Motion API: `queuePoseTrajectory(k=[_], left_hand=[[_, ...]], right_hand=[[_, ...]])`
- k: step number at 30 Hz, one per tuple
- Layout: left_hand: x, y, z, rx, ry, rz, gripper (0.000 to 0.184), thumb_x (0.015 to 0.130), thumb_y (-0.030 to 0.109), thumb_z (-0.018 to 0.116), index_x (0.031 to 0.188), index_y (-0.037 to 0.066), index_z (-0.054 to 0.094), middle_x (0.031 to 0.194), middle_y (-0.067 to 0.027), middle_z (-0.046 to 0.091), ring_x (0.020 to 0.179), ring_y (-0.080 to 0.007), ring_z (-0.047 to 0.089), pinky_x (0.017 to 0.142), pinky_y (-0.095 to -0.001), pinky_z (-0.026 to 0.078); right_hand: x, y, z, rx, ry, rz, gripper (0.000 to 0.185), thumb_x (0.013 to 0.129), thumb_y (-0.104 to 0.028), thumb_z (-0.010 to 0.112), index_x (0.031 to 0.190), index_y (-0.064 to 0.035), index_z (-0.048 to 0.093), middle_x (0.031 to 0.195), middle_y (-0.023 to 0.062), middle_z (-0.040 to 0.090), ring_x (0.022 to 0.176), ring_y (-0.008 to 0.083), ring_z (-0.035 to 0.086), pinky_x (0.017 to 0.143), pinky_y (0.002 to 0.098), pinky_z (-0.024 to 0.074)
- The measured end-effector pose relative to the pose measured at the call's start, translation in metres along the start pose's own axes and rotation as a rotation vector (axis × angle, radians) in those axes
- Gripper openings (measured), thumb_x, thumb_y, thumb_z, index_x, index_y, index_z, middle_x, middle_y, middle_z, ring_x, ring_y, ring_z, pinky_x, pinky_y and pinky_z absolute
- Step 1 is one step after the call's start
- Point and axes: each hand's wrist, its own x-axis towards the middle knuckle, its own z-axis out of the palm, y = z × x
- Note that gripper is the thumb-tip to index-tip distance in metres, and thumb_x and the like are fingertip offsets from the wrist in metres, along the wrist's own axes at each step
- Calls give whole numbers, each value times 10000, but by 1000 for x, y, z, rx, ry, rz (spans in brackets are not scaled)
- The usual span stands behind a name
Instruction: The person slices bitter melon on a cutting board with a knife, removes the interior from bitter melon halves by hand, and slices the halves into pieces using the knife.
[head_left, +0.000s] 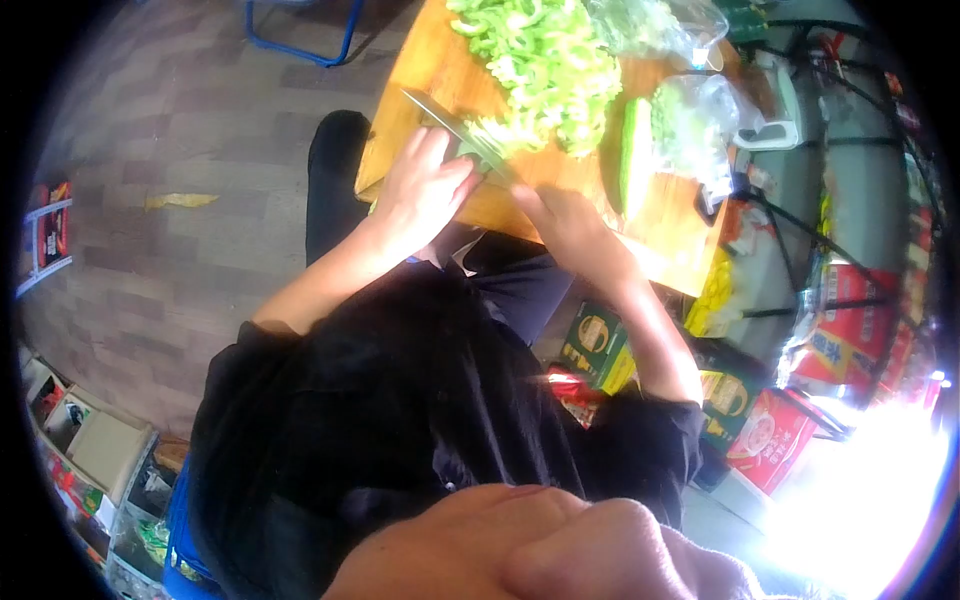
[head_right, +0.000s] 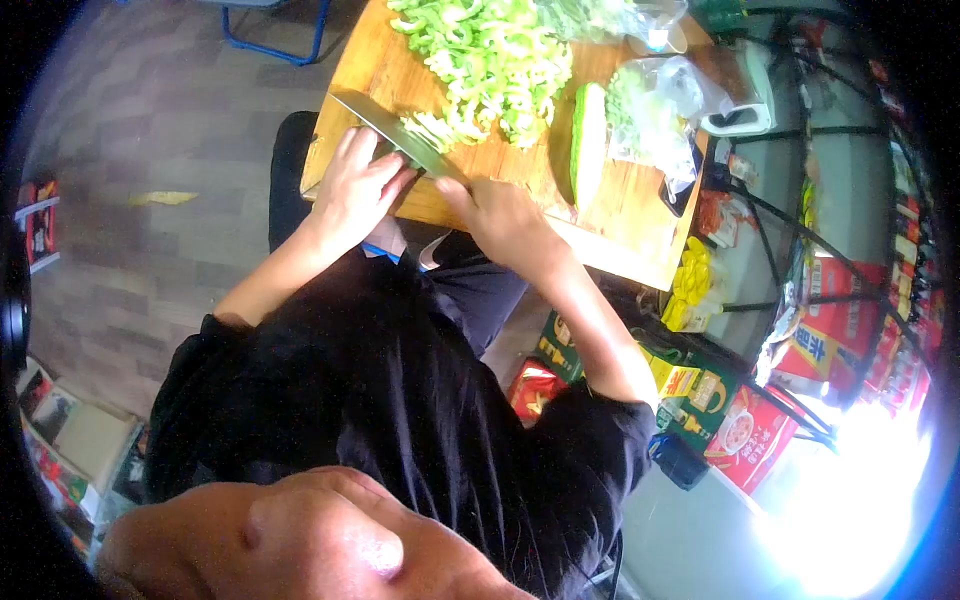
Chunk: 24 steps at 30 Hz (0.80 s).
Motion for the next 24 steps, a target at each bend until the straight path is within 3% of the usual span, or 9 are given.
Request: queuePoseTrajectory(k=[5,7,9,10,14,16,21,24], left_hand=[[-2,1,0,-3,31,21,159,746,87,766,865,31,677,1055,-145,581,976,-324,565,817,-404,502],[-4,1,0,24,-44,-28,240,772,108,760,989,37,686,1168,-146,588,1066,-326,559,902,-415,487],[-6,3,-6,77,-63,-1,270,779,114,754,1031,49,685,1217,-139,581,1093,-325,556,926,-409,484],[-8,5,-10,129,-92,24,301,786,119,748,1074,61,683,1266,-132,574,1120,-323,553,950,-403,481],[-22,6,-20,169,-106,49,370,802,129,731,1164,84,667,1323,-124,553,1161,-322,540,990,-401,467],[-26,1,-17,94,-110,37,393,809,99,707,1199,88,660,1324,-121,544,1177,-318,525,1005,-409,453],[-10,6,-10,116,-103,50,341,790,63,672,1130,79,689,1247,-119,561,1054,-306,538,883,-406,490],[-3,8,-9,117,-103,53,361,778,33,648,1133,80,691,1237,-117,557,1031,-304,529,868,-405,487]], right_hand=[[51,20,19,214,-5,201,617,1008,-536,426,984,42,642,752,258,631,759,406,640,692,486,491],[46,12,5,214,-41,307,668,997,-580,416,948,46,643,739,252,629,750,406,637,693,472,492],[34,-4,-22,410,-194,719,484,1024,-433,420,1043,0,635,733,118,596,618,216,540,602,370,458],[24,8,-14,362,-97,620,475,1024,-438,414,1009,-20,640,703,59,553,592,137,499,534,336,428],[8,18,-16,243,-73,617,477,1029,-431,405,1000,-8,624,701,116,573,610,224,551,581,378,449],[-1,13,-10,130,58,432,675,993,-574,430,849,52,637,739,290,618,780,456,628,730,497,483],[-24,-27,-22,74,10,412,573,1000,-481,480,860,56,623,752,288,629,790,480,623,729,525,477],[-36,-24,-22,107,-4,423,546,1024,-459,445,834,39,562,716,257,552,703,433,546,682,467,438]])
